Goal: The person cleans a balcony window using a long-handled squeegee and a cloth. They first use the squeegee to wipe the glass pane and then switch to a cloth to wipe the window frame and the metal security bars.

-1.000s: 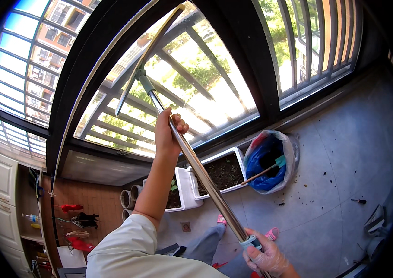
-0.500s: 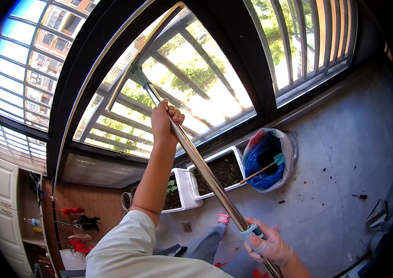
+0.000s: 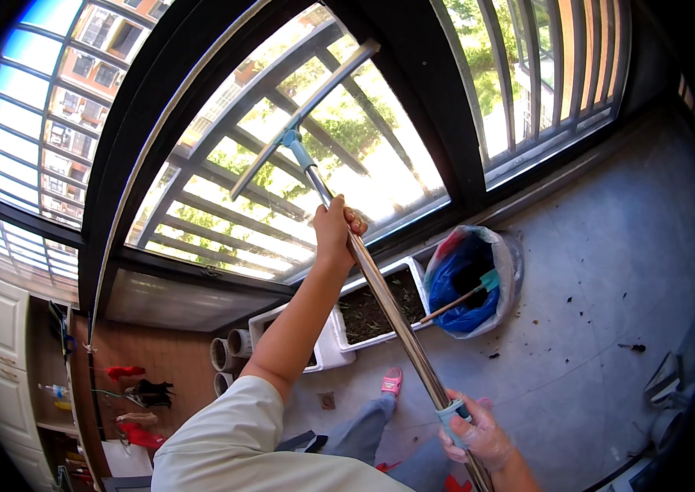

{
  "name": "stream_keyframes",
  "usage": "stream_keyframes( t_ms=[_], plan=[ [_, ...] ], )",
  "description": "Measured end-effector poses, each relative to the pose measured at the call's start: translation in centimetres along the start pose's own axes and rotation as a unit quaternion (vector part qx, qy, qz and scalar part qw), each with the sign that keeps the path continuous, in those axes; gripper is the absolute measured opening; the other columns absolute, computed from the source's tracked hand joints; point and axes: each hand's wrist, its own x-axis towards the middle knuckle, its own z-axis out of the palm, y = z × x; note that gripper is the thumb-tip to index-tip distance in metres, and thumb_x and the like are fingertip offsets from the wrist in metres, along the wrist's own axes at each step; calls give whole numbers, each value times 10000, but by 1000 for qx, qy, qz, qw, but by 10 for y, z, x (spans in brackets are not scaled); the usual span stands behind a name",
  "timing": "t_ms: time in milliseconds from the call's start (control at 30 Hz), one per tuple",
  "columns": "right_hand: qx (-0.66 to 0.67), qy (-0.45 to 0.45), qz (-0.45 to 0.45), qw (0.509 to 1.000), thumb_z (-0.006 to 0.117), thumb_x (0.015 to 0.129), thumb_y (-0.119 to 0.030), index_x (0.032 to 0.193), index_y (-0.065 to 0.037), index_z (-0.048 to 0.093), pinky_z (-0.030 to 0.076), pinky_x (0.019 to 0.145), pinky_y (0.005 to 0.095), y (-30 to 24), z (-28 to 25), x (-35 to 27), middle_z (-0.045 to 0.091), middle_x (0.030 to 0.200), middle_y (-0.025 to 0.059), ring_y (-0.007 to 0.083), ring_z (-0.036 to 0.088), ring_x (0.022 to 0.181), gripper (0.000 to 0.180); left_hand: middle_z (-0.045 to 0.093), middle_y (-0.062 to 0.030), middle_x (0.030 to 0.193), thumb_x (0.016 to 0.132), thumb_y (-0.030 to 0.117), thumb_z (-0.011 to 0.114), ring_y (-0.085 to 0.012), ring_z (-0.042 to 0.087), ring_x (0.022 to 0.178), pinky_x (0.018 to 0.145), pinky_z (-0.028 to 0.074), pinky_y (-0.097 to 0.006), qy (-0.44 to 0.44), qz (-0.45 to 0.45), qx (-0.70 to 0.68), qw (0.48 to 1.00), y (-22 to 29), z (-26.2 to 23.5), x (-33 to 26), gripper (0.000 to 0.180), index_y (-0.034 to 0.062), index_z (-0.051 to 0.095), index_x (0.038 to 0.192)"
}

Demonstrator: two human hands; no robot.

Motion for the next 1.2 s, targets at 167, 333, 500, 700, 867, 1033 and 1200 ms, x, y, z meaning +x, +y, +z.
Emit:
stream_keyframes(
  t_ms=[167,333,500,700,867,1033,1200],
  plan=[
    [-46,105,23,993,541,880,-234,1355,-115,243,357,430,235,-4,-5,-22,475,670,71,114,422,481,574,391,-29,579,873,152,457,-127,386,459,452,366,-287,-24,-111,-57,992,-49,-2,-5,131,87,346,844],
    [-254,188,10,949,546,875,-224,1344,-77,283,362,456,222,-13,12,-48,473,670,28,83,421,507,558,433,-44,635,898,255,486,-145,420,524,548,397,-298,-71,-188,-121,972,-77,-23,-29,189,83,414,868],
    [-422,224,-118,870,493,842,-94,1264,-93,439,395,538,221,15,7,-47,504,721,11,84,472,611,426,514,-64,679,898,289,464,-180,525,569,611,473,-338,-56,-153,-111,980,-65,-44,-43,201,90,447,914],
    [-288,128,23,949,530,889,-183,1319,-72,329,375,481,209,0,23,-23,472,684,12,71,431,538,488,503,-43,593,884,279,480,-154,506,483,515,440,-310,-2,-28,-104,994,-19,-77,-43,196,103,434,958],
    [-230,59,-5,971,513,897,-288,1301,-91,317,371,457,214,25,0,30,469,668,23,88,424,506,491,444,-38,581,911,199,443,-137,440,421,427,407,-290,7,65,-6,998,29,-72,-31,150,81,364,958],
    [-278,61,-46,957,482,902,-353,1269,-109,328,353,437,212,41,-9,85,475,653,41,92,429,488,467,412,-19,546,892,200,463,-111,399,382,398,385,-268,26,123,62,990,38,-70,2,168,56,380,920],
    [-311,112,-36,943,506,885,-378,1255,-89,363,350,438,207,59,-45,123,486,649,30,73,438,510,491,385,-12,553,883,192,464,-99,368,371,379,351,-255,31,166,113,979,7,-82,30,166,73,353,848]
  ],
)
